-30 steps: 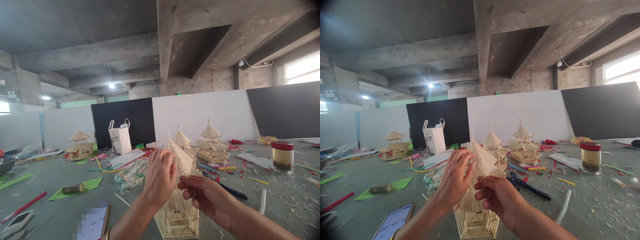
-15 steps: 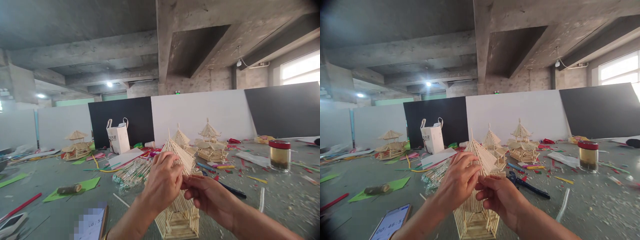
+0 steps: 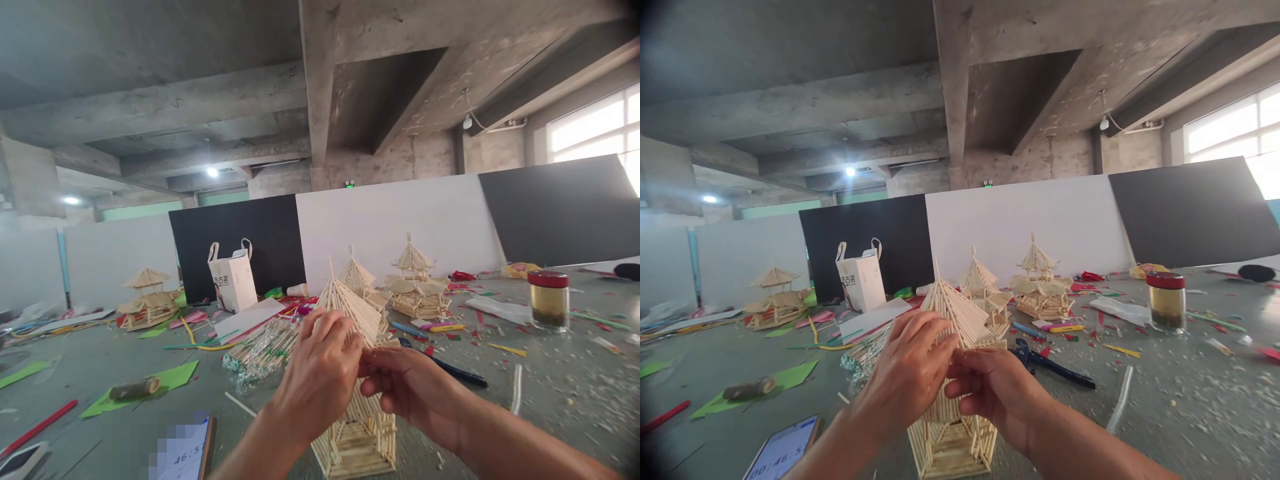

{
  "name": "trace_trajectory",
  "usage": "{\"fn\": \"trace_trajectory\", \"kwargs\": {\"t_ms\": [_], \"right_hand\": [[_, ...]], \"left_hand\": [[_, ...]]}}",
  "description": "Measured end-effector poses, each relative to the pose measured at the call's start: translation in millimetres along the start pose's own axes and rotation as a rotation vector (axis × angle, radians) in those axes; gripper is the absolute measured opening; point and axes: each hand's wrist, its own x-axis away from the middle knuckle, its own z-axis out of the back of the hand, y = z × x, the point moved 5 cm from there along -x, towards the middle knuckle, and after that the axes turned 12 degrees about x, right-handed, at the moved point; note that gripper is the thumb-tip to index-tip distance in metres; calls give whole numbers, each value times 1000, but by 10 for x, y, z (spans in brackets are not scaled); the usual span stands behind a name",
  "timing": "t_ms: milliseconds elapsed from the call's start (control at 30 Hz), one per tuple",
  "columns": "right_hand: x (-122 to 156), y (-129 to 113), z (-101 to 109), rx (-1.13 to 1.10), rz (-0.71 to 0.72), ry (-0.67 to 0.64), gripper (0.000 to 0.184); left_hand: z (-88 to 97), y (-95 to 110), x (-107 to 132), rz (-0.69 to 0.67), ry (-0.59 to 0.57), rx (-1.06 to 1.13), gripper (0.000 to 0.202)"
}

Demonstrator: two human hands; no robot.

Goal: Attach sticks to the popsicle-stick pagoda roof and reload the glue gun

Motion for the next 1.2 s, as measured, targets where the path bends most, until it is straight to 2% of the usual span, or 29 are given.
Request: {"fn": "trace_trajectory", "kwargs": {"t_ms": [267, 933, 1200], "right_hand": [[-20, 17, 0, 14, 0, -12, 14], [27, -34, 9, 7, 1, 19, 11], [7, -17, -2, 22, -8, 16, 16]], "left_hand": [[-64, -11, 21, -8, -33, -15, 14], [-75, 20, 29, -5, -110, -29, 17], [-58, 15, 34, -17, -83, -26, 15]]}}
